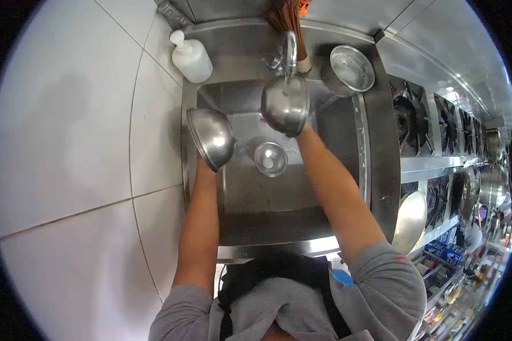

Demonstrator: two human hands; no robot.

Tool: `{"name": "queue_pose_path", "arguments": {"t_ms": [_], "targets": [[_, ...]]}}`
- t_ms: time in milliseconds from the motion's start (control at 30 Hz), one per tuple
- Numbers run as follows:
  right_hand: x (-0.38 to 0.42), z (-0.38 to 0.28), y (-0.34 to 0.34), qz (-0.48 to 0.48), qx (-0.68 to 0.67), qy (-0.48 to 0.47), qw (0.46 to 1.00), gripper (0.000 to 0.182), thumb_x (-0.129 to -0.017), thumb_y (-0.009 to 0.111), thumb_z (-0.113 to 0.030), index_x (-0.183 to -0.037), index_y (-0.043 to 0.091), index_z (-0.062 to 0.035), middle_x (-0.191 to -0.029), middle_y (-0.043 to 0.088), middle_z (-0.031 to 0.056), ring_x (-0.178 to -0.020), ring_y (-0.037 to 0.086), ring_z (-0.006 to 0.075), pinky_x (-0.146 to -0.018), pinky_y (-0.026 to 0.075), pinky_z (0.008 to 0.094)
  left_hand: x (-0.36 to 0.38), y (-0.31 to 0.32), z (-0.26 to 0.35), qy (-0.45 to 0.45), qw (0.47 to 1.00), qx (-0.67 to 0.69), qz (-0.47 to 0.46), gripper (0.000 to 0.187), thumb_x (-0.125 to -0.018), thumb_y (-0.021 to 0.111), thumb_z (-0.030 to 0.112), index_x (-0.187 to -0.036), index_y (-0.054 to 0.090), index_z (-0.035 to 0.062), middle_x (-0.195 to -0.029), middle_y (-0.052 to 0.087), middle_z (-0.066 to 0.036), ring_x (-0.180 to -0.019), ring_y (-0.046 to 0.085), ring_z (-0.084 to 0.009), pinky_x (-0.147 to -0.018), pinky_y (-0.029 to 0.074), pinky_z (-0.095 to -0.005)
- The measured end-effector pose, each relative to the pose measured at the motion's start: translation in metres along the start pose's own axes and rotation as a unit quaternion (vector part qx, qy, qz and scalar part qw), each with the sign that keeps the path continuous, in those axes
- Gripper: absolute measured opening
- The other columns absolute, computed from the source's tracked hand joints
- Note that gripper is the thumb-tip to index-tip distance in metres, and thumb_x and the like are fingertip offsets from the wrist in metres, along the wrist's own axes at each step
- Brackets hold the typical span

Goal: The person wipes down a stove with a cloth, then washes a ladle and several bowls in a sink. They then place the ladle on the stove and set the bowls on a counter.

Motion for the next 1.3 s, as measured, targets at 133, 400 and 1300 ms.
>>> {"name": "queue_pose_path", "arguments": {"t_ms": [133,400,1300], "targets": [[0.001,-0.001,0.028,0.075,0.518,-0.157,0.837,0.030,-0.093,0.059,-0.022,-0.118,0.063,-0.0056,-0.105,0.069,0.0125,-0.099,0.065,0.0296,-0.086,0.053,0.0468,0.061,-0.009,-0.021,-0.036,0.962,-0.164,0.217,0.049,-0.096,0.054,0.018,-0.142,0.039,0.0139,-0.127,0.056,-0.013,-0.114,0.058,-0.0286,-0.098,0.048,-0.0482],[0.040,0.022,0.104,-0.005,0.856,-0.209,0.472,0.030,-0.085,0.059,-0.008,-0.114,0.066,-0.0097,-0.109,0.069,0.0115,-0.099,0.065,0.0325,-0.086,0.051,0.0422,0.138,-0.061,-0.057,-0.060,0.891,-0.311,0.326,0.056,-0.088,0.059,0.003,-0.140,0.038,0.0077,-0.127,0.055,-0.016,-0.114,0.057,-0.0332,-0.095,0.048,-0.0464],[0.036,0.126,-0.179,0.185,0.607,0.114,0.765,0.048,-0.091,0.060,-0.024,-0.134,0.052,-0.0051,-0.126,0.060,0.0223,-0.118,0.056,0.0332,-0.098,0.044,0.0396,0.194,-0.046,-0.050,-0.052,0.747,-0.611,0.257,0.034,-0.083,0.062,0.000,-0.116,0.056,-0.0013,-0.104,0.065,-0.010,-0.097,0.062,-0.0193,-0.090,0.047,-0.0321]]}}
Point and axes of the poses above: each hand's wrist, its own x-axis away from the middle knuckle, its own y-axis out of the palm, z = x × y, the point moved 1 cm from there along -x, towards the middle knuckle
